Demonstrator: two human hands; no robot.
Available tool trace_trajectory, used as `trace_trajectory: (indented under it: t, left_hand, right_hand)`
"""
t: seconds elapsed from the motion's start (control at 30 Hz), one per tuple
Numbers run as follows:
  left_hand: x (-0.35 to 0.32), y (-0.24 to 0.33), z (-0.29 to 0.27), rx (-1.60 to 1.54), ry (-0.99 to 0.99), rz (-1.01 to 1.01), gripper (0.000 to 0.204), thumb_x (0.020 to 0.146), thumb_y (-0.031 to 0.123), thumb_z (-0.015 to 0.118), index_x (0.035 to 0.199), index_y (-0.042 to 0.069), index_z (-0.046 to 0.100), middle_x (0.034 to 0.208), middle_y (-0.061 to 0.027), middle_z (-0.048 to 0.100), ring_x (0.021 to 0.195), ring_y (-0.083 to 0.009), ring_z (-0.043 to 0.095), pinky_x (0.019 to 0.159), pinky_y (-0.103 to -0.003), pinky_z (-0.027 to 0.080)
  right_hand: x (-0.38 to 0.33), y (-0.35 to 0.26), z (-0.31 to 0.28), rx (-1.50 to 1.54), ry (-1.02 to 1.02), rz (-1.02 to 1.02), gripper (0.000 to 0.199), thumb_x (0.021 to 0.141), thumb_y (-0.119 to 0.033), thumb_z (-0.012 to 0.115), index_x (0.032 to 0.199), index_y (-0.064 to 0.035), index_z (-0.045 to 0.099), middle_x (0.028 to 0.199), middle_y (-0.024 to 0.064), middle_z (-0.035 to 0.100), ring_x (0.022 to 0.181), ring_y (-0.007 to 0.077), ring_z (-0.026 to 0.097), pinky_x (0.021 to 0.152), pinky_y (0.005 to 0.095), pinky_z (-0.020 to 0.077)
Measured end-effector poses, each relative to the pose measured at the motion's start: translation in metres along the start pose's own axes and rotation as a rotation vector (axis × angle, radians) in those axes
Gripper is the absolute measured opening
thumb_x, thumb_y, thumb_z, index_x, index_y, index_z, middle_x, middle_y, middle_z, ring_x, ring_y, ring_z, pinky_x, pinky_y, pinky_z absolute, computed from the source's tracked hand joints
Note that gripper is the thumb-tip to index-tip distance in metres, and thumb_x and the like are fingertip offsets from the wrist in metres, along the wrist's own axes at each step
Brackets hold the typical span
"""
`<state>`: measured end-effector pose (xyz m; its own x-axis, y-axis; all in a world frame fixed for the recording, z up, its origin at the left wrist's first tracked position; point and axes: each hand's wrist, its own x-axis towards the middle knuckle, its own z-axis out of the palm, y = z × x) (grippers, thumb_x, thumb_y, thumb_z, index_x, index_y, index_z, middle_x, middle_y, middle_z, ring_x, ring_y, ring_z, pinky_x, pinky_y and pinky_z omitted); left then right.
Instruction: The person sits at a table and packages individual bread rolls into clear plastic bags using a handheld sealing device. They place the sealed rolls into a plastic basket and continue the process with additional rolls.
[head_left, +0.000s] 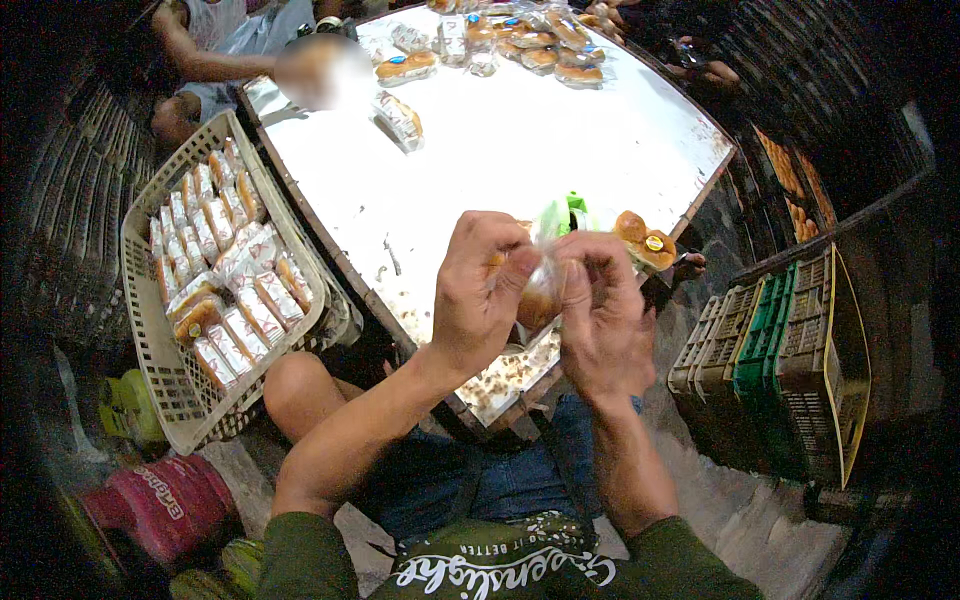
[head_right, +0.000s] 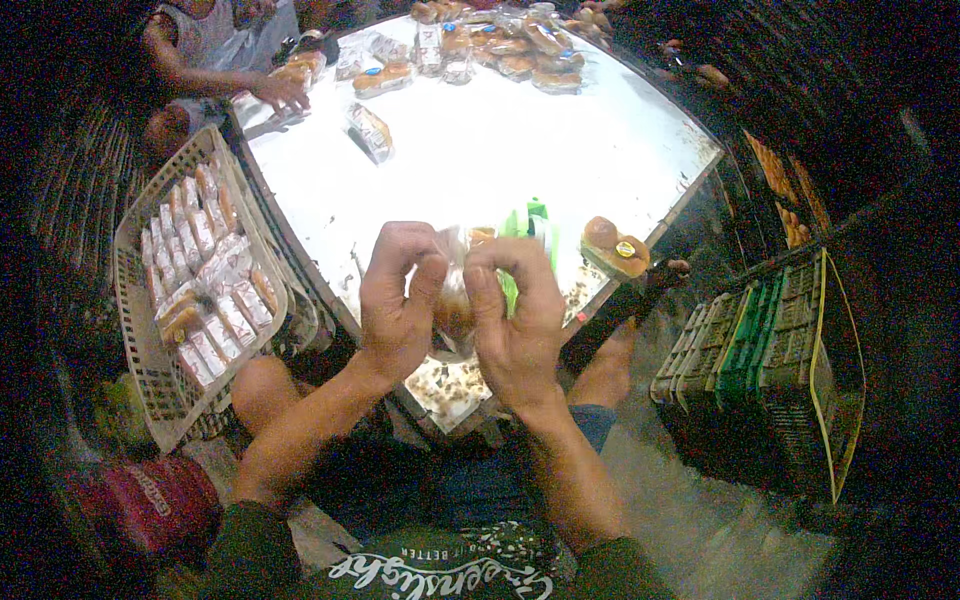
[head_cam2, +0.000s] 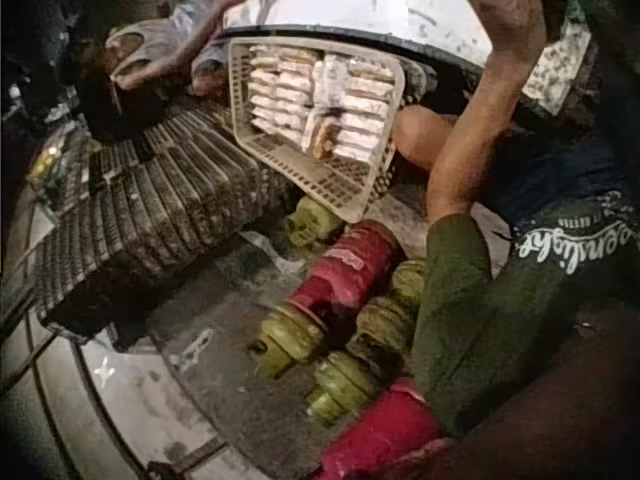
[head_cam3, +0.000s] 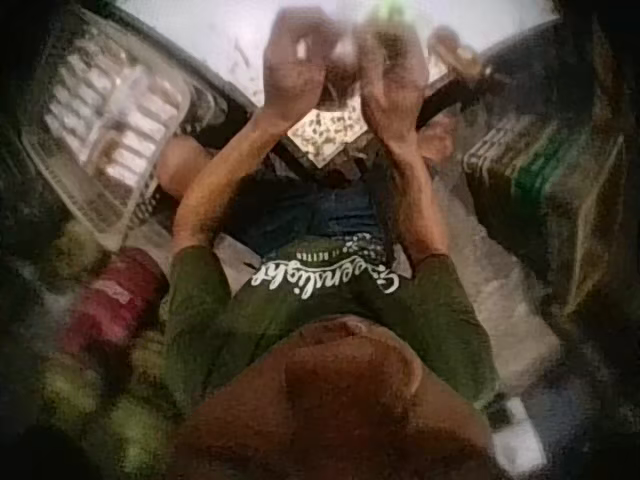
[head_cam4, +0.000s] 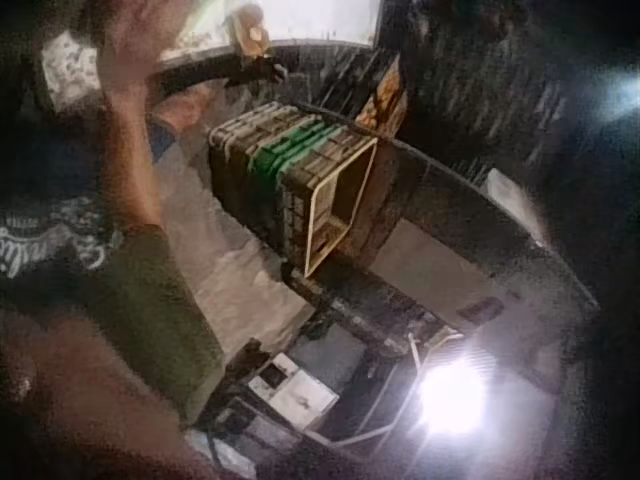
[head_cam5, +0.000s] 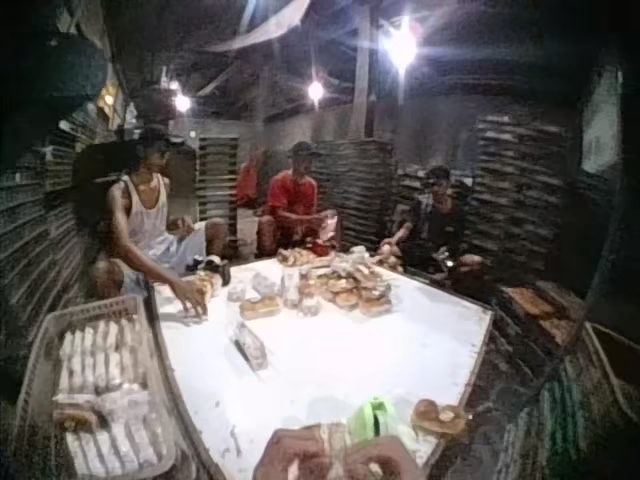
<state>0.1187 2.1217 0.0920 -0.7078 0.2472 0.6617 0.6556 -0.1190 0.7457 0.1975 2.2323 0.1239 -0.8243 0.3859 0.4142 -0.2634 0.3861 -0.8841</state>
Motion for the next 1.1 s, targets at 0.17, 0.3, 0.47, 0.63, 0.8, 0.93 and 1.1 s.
trace_trajectory:
  t: [0.17, 0.3, 0.47, 0.63, 0.8, 0.93, 1.1]
  left_hand:
    - [-0.006, 0.019, -0.004, 0.086, 0.193, 0.123, 0.009, 0.098, 0.010, 0.052, 0.092, 0.003, 0.050, 0.097, -0.0103, 0.055, 0.095, -0.0237, 0.048, 0.088, -0.037, 0.040]
    - [0.009, 0.028, -0.005, -0.068, 0.299, -0.132, 0.013, 0.103, 0.012, 0.041, 0.096, 0.003, 0.046, 0.093, -0.0081, 0.053, 0.088, -0.0144, 0.047, 0.082, -0.029, 0.042]
    - [0.016, 0.011, -0.003, -0.233, 0.406, -0.246, 0.019, 0.105, 0.019, 0.038, 0.096, 0.004, 0.043, 0.076, -0.0020, 0.050, 0.070, -0.0095, 0.046, 0.067, -0.025, 0.043]
    - [0.015, 0.005, -0.013, -0.371, 0.293, -0.388, 0.018, 0.104, 0.019, 0.041, 0.098, 0.003, 0.045, 0.077, -0.0013, 0.048, 0.068, -0.0088, 0.044, 0.066, -0.025, 0.042]
    - [0.014, 0.011, -0.017, -0.342, 0.160, -0.544, 0.026, 0.103, 0.026, 0.047, 0.092, 0.003, 0.054, 0.080, 0.0002, 0.051, 0.074, -0.0076, 0.046, 0.072, -0.025, 0.042]
    - [0.020, 0.002, -0.029, -0.358, -0.019, -0.729, 0.028, 0.103, 0.028, 0.047, 0.101, 0.001, 0.054, 0.085, -0.0014, 0.051, 0.084, -0.0096, 0.048, 0.077, -0.026, 0.042]
    - [-0.004, -0.005, 0.002, -0.153, 0.423, 0.134, 0.046, 0.097, 0.031, 0.058, 0.121, -0.003, 0.040, 0.113, -0.0156, 0.044, 0.110, -0.0259, 0.044, 0.087, -0.037, 0.043]
  right_hand:
    - [-0.008, -0.008, -0.001, 0.044, 0.280, -0.120, 0.006, 0.094, -0.006, 0.056, 0.097, -0.0003, 0.053, 0.113, 0.0139, 0.055, 0.110, 0.0242, 0.052, 0.098, 0.0356, 0.0408]
    - [0.000, -0.004, 0.013, -0.007, 0.348, -0.160, 0.010, 0.099, -0.011, 0.049, 0.099, -0.0017, 0.051, 0.114, 0.0143, 0.056, 0.108, 0.0215, 0.056, 0.092, 0.0350, 0.0474]
    - [0.014, -0.015, 0.041, 0.453, 0.242, -0.036, 0.013, 0.103, -0.016, 0.042, 0.105, -0.0032, 0.042, 0.102, 0.0142, 0.058, 0.088, 0.0205, 0.062, 0.084, 0.0349, 0.0521]
    - [0.016, -0.008, 0.053, 0.508, 0.254, -0.024, 0.018, 0.104, -0.021, 0.040, 0.112, -0.0051, 0.039, 0.089, 0.0163, 0.063, 0.080, 0.0229, 0.065, 0.075, 0.0348, 0.0552]
    - [0.015, -0.004, 0.052, 0.454, 0.224, 0.087, 0.016, 0.105, -0.024, 0.041, 0.106, -0.0079, 0.039, 0.089, 0.0149, 0.068, 0.084, 0.0200, 0.065, 0.079, 0.0332, 0.0516]
    - [0.021, 0.002, 0.048, 0.489, 0.253, 0.040, 0.016, 0.104, -0.023, 0.042, 0.107, -0.0075, 0.040, 0.086, 0.0146, 0.067, 0.080, 0.0199, 0.065, 0.076, 0.0323, 0.0527]
    - [0.023, 0.009, 0.047, 0.577, 0.280, 0.047, 0.016, 0.104, -0.023, 0.044, 0.104, -0.0077, 0.042, 0.086, 0.0119, 0.066, 0.080, 0.0180, 0.063, 0.079, 0.0300, 0.0504]
